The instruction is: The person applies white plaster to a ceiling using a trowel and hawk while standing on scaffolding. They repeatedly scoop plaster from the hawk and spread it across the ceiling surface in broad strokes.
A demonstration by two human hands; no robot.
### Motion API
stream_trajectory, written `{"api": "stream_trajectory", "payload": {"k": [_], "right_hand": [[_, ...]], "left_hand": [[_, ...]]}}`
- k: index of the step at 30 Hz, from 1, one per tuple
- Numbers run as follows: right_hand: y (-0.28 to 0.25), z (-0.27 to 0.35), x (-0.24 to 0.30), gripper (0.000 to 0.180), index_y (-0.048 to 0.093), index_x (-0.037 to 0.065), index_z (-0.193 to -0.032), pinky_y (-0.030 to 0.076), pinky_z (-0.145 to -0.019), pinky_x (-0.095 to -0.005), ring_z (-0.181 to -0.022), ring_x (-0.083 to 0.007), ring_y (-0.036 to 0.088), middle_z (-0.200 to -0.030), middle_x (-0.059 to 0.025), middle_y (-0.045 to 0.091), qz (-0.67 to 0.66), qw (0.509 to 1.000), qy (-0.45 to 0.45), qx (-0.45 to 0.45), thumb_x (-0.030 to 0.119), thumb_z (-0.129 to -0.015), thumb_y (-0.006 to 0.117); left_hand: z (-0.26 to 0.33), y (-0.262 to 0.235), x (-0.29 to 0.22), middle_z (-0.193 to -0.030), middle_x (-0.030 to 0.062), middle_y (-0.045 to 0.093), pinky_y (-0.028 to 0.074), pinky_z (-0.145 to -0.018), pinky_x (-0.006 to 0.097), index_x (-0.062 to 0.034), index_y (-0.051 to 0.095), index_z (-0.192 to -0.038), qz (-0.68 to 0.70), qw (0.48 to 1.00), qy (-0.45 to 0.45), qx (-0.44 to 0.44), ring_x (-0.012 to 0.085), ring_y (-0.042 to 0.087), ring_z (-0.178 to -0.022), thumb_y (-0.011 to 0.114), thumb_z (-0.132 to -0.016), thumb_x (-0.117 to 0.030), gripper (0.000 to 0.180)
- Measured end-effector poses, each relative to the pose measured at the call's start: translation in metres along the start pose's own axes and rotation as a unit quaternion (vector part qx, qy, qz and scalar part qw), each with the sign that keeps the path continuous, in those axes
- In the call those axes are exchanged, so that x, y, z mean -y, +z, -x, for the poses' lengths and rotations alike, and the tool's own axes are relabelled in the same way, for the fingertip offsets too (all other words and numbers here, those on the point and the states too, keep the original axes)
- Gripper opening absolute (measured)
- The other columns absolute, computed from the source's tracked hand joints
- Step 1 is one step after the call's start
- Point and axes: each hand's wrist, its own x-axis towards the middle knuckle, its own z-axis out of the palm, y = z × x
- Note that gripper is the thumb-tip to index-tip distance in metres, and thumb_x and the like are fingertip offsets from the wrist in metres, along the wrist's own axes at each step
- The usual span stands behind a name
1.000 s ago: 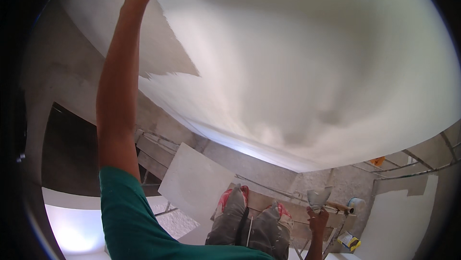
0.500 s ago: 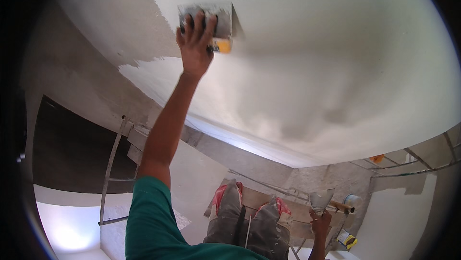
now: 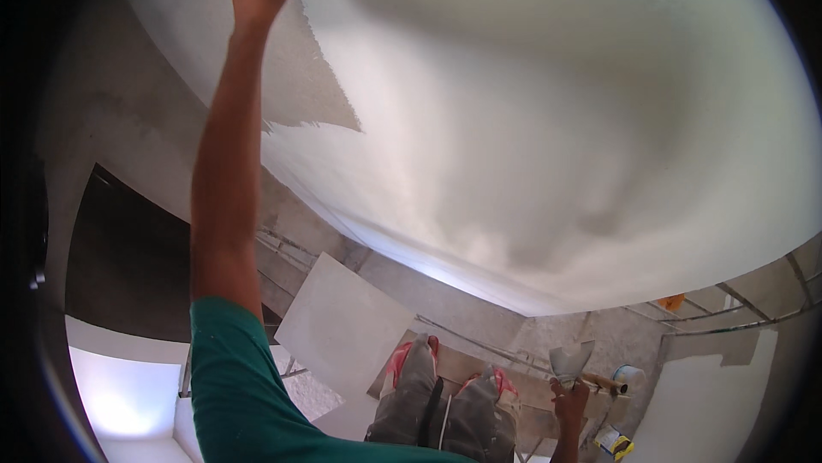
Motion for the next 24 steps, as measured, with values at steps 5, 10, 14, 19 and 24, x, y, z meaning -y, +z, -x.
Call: {"api": "stream_trajectory", "payload": {"k": [5, 10, 14, 19, 24], "right_hand": [[0.002, -0.009, -0.008, 0.023, 0.065, -0.004, -0.089, 0.051, -0.045, -0.0264, -0.053, -0.0125, 0.059, -0.072, -0.0075, 0.065, 0.021, 1.000, -0.007, 0.018, 0.012, -0.075, 0.072], [0.004, -0.013, -0.018, 0.021, 0.065, -0.004, -0.088, 0.052, -0.046, -0.0269, -0.054, -0.0125, 0.059, -0.071, -0.0073, 0.065, 0.026, 0.999, 0.011, 0.015, 0.011, -0.075, 0.072], [0.004, -0.014, -0.029, 0.019, 0.065, -0.003, -0.088, 0.051, -0.046, -0.0270, -0.055, -0.0125, 0.059, -0.071, -0.0067, 0.064, 0.035, 0.999, 0.016, 0.009, 0.010, -0.076, 0.071], [0.002, -0.013, -0.029, 0.018, 0.065, -0.003, -0.088, 0.052, -0.050, -0.0272, -0.055, -0.0126, 0.059, -0.072, -0.0062, 0.064, 0.029, 0.999, -0.002, 0.014, 0.009, -0.077, 0.070], [-0.005, 0.005, 0.004, 0.013, 0.066, -0.001, -0.081, 0.051, -0.050, -0.0265, -0.059, -0.0135, 0.062, -0.071, -0.0064, 0.065, -0.012, 0.998, -0.063, -0.002, 0.011, -0.077, 0.069]], "left_hand": [[-0.021, 0.001, 0.017, -0.141, 0.0164, 0.045, 0.040, -0.101, 0.045, -0.0101, 0.038, -0.142, 0.030, 0.999, 0.033, 0.022, 0.0338, 0.044, -0.129, 0.054, -0.079, 0.010, 0.068], [0.068, 0.029, 0.019, -0.140, 0.0112, 0.046, 0.034, -0.102, 0.052, -0.0176, 0.043, -0.139, -0.075, 0.991, -0.027, 0.104, 0.0320, 0.043, -0.129, 0.061, -0.076, 0.000, 0.068], [0.141, 0.026, -0.043, -0.139, 0.0092, 0.047, 0.032, -0.101, 0.057, -0.0176, 0.045, -0.138, -0.025, 0.996, 0.031, 0.075, 0.0300, 0.042, -0.130, 0.062, -0.073, 0.000, 0.069], [0.297, 0.012, -0.098, -0.147, 0.0075, 0.037, 0.026, -0.104, 0.060, -0.0251, 0.043, -0.140, 0.005, 0.972, -0.034, 0.234, 0.0357, 0.036, -0.133, 0.063, -0.073, -0.003, 0.074], [0.455, -0.098, -0.160, -0.145, 0.0072, 0.040, 0.030, -0.103, 0.058, -0.0236, 0.044, -0.139, 0.063, 0.841, -0.176, 0.508, 0.0374, 0.034, -0.134, 0.059, -0.075, 0.000, 0.070]]}}
